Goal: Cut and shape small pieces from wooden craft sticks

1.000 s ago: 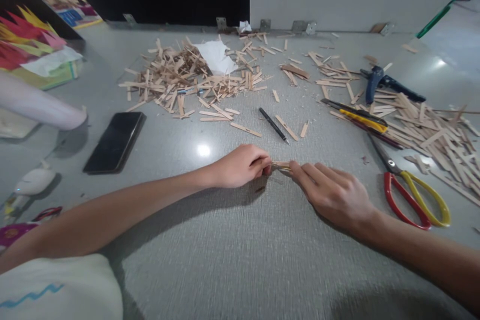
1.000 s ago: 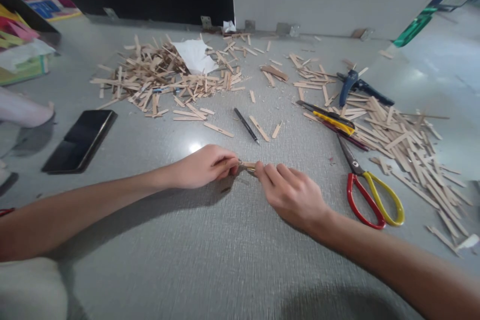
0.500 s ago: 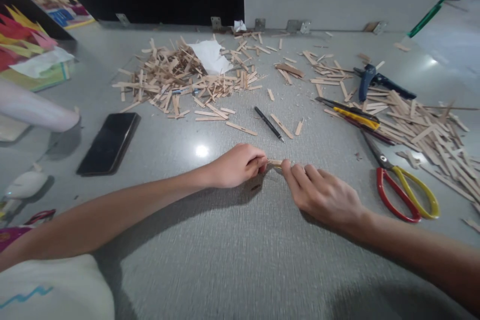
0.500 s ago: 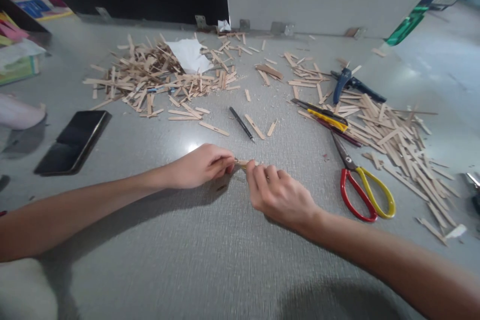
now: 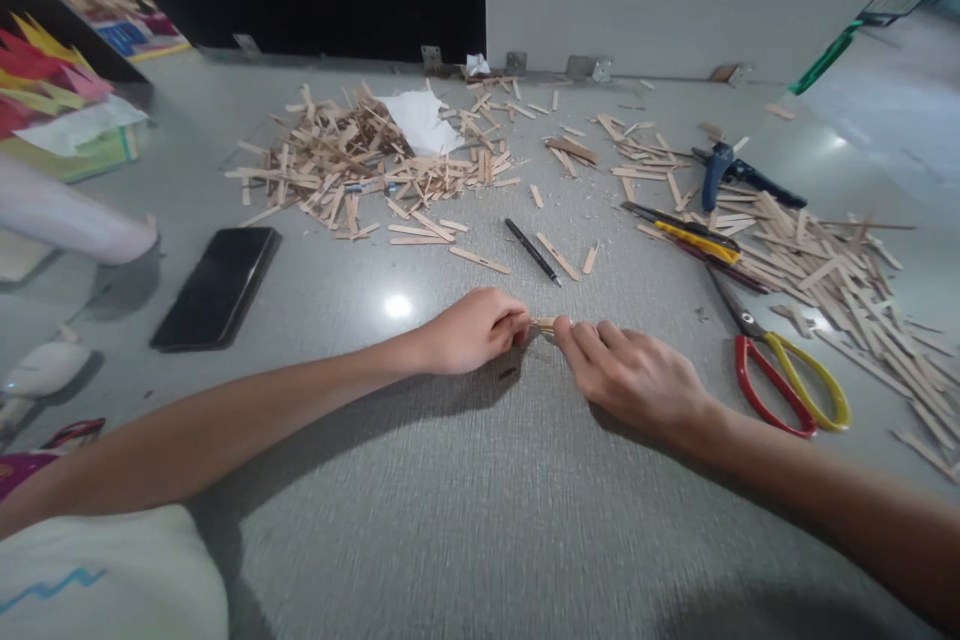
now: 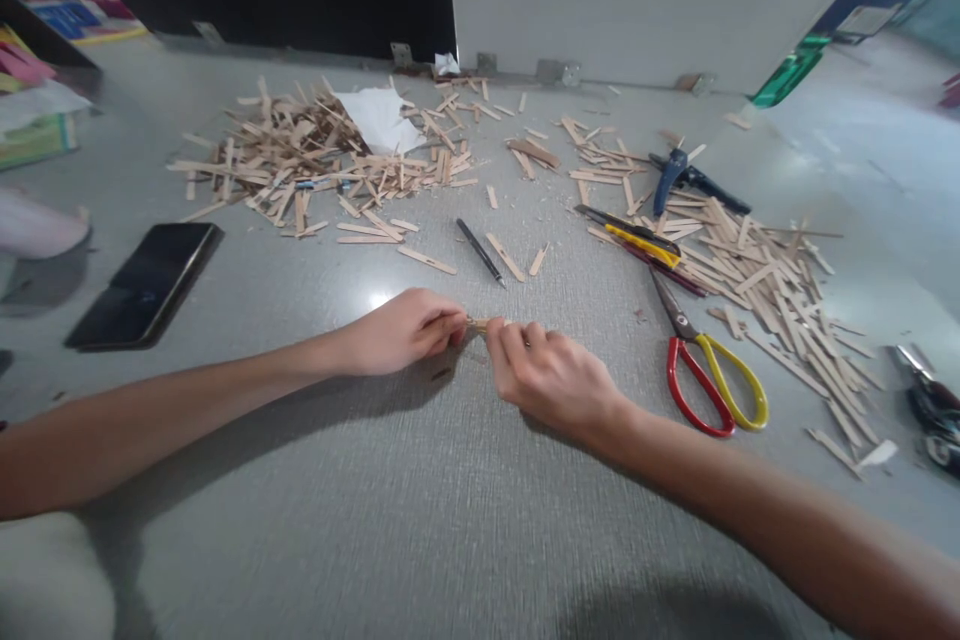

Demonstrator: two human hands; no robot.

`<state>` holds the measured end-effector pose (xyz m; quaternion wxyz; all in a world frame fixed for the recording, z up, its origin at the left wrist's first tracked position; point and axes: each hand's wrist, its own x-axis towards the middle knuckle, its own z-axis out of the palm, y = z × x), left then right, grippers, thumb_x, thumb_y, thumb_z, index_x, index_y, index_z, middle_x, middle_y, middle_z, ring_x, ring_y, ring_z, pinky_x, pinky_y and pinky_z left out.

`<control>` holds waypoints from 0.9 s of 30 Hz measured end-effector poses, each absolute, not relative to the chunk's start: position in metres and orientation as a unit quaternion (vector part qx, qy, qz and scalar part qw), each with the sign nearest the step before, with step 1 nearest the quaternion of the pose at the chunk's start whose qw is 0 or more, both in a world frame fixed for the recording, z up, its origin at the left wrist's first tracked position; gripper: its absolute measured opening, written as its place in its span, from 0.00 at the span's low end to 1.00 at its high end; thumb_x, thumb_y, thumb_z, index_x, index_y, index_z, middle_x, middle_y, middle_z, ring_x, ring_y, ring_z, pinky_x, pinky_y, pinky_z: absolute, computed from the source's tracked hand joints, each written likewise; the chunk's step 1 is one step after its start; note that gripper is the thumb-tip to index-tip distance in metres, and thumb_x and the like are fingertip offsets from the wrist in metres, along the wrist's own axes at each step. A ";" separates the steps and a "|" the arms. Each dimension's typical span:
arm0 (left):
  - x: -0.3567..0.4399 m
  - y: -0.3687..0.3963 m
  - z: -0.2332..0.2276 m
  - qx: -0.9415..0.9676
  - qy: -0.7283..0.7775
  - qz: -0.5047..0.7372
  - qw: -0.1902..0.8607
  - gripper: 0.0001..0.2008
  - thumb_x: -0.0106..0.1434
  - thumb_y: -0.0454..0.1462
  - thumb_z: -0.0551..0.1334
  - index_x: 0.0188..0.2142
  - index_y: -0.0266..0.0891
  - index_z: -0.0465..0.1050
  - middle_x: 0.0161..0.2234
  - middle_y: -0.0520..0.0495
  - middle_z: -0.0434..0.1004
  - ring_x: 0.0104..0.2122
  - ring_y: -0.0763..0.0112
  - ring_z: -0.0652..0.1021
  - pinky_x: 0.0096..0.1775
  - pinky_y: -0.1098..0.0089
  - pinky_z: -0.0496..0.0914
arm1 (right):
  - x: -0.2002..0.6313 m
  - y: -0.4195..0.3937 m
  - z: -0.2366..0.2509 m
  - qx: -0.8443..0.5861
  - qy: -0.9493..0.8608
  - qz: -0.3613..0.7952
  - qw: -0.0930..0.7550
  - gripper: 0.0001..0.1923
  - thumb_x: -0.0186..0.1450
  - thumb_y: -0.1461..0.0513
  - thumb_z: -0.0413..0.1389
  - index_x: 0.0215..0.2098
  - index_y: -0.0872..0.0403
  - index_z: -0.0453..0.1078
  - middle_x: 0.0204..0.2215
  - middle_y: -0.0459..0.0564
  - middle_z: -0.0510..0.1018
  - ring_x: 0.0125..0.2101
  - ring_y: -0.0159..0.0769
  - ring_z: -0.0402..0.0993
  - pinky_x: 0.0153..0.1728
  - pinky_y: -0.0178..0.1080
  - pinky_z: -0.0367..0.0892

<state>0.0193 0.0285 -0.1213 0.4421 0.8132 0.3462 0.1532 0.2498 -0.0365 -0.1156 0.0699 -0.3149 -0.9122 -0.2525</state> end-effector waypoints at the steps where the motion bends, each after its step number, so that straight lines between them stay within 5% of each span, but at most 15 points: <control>1: 0.019 0.028 -0.121 0.815 0.346 0.153 0.439 0.19 0.72 0.35 0.54 0.24 0.39 0.69 0.20 0.52 0.70 0.22 0.73 0.69 0.30 0.72 0.61 | 0.250 -0.036 -0.115 -0.306 -0.910 -0.272 0.064 0.17 0.73 0.76 0.50 0.45 0.61 0.80 0.24 0.49 0.77 0.22 0.36 0.71 0.19 0.39 0.59; 18: 0.022 0.023 -0.123 0.795 0.382 0.161 0.442 0.18 0.75 0.34 0.53 0.27 0.40 0.70 0.19 0.54 0.70 0.21 0.73 0.71 0.30 0.71 0.62 | 0.246 -0.037 -0.123 -0.347 -0.877 -0.319 0.091 0.15 0.76 0.74 0.50 0.44 0.61 0.79 0.24 0.46 0.75 0.23 0.34 0.69 0.23 0.38 0.62; 27: 0.025 0.008 -0.134 0.828 0.385 0.204 0.354 0.18 0.77 0.35 0.53 0.28 0.40 0.65 0.22 0.54 0.69 0.21 0.74 0.67 0.29 0.71 0.59 | 0.253 -0.037 -0.127 -0.357 -0.884 -0.275 0.127 0.15 0.76 0.74 0.50 0.44 0.60 0.79 0.22 0.46 0.76 0.21 0.32 0.71 0.23 0.38 0.60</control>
